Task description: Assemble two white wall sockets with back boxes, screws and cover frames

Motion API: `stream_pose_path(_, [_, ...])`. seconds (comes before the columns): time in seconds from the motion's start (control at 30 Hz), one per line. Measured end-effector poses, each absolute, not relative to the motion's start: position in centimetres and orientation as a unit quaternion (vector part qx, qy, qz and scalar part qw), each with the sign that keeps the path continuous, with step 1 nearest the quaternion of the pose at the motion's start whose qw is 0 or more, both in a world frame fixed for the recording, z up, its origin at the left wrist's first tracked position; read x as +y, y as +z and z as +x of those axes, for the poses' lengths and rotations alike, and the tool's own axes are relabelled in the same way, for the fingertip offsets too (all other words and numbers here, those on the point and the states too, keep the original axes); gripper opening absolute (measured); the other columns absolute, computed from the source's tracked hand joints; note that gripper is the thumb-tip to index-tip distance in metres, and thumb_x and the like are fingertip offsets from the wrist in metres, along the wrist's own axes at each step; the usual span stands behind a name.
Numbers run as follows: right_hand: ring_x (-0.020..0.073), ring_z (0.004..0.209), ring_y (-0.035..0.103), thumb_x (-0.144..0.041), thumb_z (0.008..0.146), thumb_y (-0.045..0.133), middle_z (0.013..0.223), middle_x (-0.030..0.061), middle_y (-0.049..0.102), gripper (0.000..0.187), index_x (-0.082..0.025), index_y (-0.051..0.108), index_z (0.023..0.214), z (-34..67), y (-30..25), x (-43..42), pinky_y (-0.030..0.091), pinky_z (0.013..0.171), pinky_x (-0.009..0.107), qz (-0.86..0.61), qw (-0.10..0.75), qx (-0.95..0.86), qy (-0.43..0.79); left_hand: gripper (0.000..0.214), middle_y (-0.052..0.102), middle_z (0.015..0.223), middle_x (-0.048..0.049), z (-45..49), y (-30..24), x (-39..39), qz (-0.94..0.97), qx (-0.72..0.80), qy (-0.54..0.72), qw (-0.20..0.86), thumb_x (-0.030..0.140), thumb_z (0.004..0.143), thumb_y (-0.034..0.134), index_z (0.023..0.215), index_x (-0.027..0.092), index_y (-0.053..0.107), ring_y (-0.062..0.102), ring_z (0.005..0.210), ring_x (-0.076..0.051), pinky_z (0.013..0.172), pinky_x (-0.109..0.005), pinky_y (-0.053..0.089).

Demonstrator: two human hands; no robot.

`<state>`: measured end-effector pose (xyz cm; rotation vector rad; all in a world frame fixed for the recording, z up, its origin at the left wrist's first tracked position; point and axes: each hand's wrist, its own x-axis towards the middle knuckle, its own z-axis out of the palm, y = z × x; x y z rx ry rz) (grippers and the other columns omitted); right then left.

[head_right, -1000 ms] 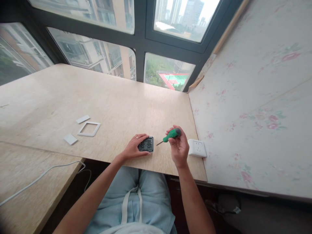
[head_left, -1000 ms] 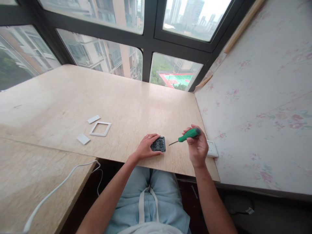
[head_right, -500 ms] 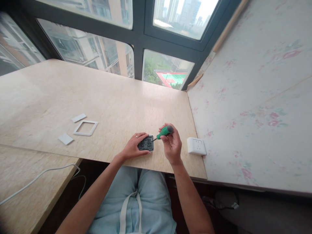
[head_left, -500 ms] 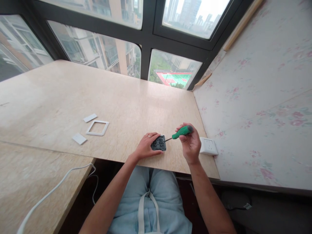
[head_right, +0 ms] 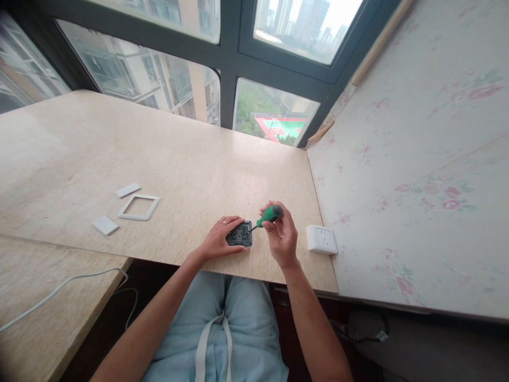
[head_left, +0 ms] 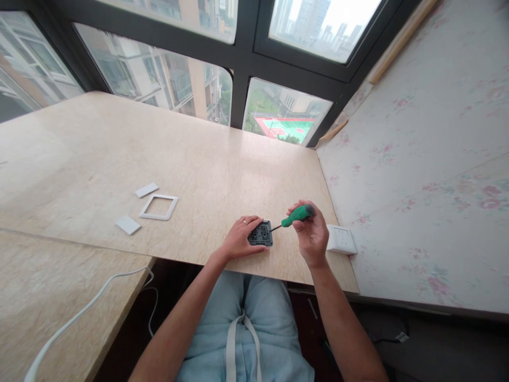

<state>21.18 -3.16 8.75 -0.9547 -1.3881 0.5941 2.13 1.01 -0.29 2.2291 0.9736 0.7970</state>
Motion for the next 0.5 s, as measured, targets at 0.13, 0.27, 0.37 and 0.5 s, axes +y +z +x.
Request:
stream_pose_path(0.13, [0.0192, 0.095, 0.067, -0.031, 0.089, 0.067, 0.107, 0.0050, 0.066, 0.038, -0.028, 0.057, 0.125, 21.17, 8.66, -3.19, 0.060, 0.085, 0.039, -0.406, 0.621, -0.617, 0.263, 0.081, 0.053, 0.136, -0.0107, 2.14, -0.26, 1.01, 0.834, 0.363, 0.302, 0.285, 0.056, 0.069, 0.078, 0.138, 0.024, 0.048, 0.048, 0.124, -0.030, 0.108, -0.046, 0.040])
stream_pose_path(0.27, [0.0196, 0.097, 0.067, -0.027, 0.087, 0.070, 0.109, 0.0054, 0.066, 0.041, -0.028, 0.056, 0.125, 20.97, 8.42, -3.45, 0.059, 0.088, 0.040, -0.393, 0.591, -0.652, 0.264, 0.082, 0.053, 0.136, -0.0112, 2.14, -0.24, 0.97, 0.834, 0.362, 0.303, 0.286, 0.056, 0.069, 0.078, 0.138, 0.023, 0.048, 0.048, 0.124, -0.030, 0.107, -0.046, 0.040])
stream_pose_path(0.37, [0.0202, 0.098, 0.067, -0.023, 0.085, 0.072, 0.109, 0.0059, 0.066, 0.043, -0.027, 0.057, 0.124, 20.82, 8.15, -3.54, 0.057, 0.090, 0.042, -0.399, 0.567, -0.679, 0.241, 0.081, 0.053, 0.136, -0.0106, 2.13, -0.25, 0.93, 0.832, 0.361, 0.305, 0.289, 0.056, 0.070, 0.078, 0.138, 0.024, 0.048, 0.048, 0.124, -0.030, 0.107, -0.046, 0.040])
stream_pose_path(0.5, [0.0200, 0.094, 0.066, -0.019, 0.079, 0.077, 0.109, 0.0052, 0.062, 0.055, -0.029, 0.052, 0.127, 20.67, 7.93, -3.27, 0.058, 0.084, 0.042, -0.414, 0.565, -0.697, 0.157, 0.080, 0.054, 0.136, -0.0097, 2.15, -0.13, 0.88, 0.829, 0.364, 0.307, 0.293, 0.057, 0.070, 0.077, 0.138, 0.025, 0.048, 0.048, 0.125, -0.030, 0.107, -0.046, 0.040])
